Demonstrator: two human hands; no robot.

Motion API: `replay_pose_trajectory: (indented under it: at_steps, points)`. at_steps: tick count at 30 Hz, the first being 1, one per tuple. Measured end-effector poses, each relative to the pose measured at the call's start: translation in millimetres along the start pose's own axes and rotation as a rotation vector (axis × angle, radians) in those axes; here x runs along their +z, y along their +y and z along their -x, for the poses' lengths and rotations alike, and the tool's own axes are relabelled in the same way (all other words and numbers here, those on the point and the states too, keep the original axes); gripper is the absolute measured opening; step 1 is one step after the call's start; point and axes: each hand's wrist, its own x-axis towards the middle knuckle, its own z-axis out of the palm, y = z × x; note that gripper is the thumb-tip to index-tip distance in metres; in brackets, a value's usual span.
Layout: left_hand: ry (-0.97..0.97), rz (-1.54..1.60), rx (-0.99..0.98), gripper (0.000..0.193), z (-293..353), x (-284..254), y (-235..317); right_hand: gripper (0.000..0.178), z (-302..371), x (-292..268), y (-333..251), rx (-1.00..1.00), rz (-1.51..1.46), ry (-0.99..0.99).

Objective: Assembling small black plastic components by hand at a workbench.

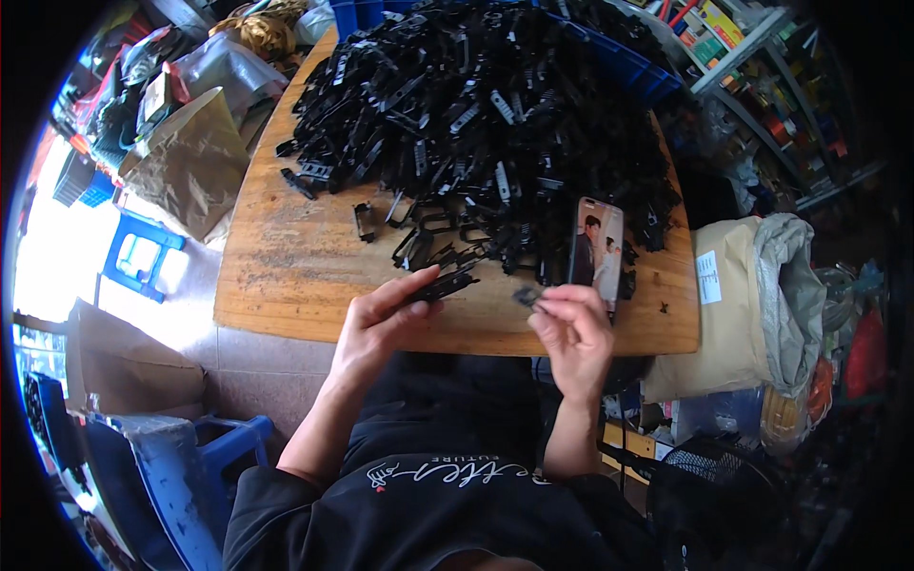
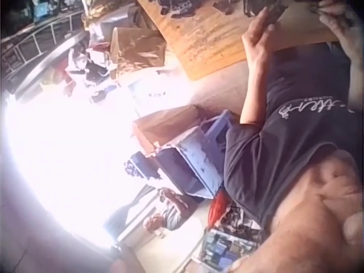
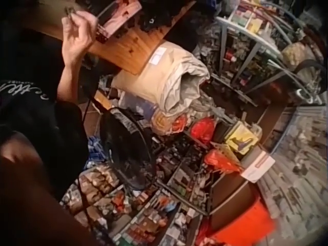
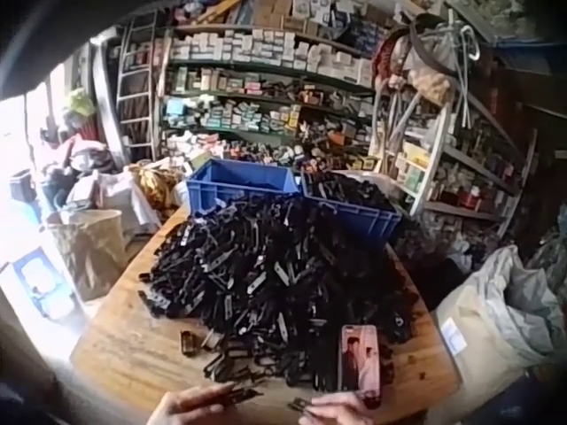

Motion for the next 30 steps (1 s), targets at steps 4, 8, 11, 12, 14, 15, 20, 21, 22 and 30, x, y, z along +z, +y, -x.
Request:
replay_pose_trajectory:
  at_steps: [4,8,11,12,14,15,20,21,22,30]
  points:
    - [-0.046,0.019,-0.043,0.037,-1.2,3.6,2.6,0.014,-3.4,24.2,-13.3,0.092,-0.159,-0.053]
    - [-0.09,-0.003,-0.013,0.037,1.8,4.8,-0.1,0.014,-13.3,35.9,-21.7,0.166,-0.135,-0.036]
    - [-0.128,-0.045,0.011,0.039,1.9,6.8,-1.8,0.014,-12.7,41.3,-15.0,0.085,-0.037,-0.067]
    - [-0.132,-0.096,0.021,0.039,1.4,6.3,-2.6,0.014,-12.5,42.1,-14.4,0.064,-0.001,-0.071]
    - [-0.138,-0.146,0.03,0.039,1.6,6.7,-3.2,0.014,-11.9,41.7,-15.7,0.044,0.037,-0.076]
    - [-0.153,-0.127,0.014,0.04,1.8,7.0,-3.0,0.013,-11.9,40.6,-18.0,0.13,-0.012,-0.11]
    - [-0.155,-0.075,-0.003,0.041,6.2,7.9,-3.1,0.013,-1.6,53.2,-18.4,0.148,-0.017,-0.001]
    - [-0.144,-0.071,0.026,0.041,6.7,6.4,-3.4,0.014,3.4,58.1,-15.7,0.134,-0.031,0.027]
    - [-0.133,-0.066,0.055,0.04,7.6,4.8,-3.8,0.015,8.8,62.1,-12.1,0.166,-0.069,0.021]
    - [0.005,0.019,0.043,0.036,15.5,-9.7,-8.6,0.018,-5.4,75.6,-24.8,0.267,-0.209,-0.079]
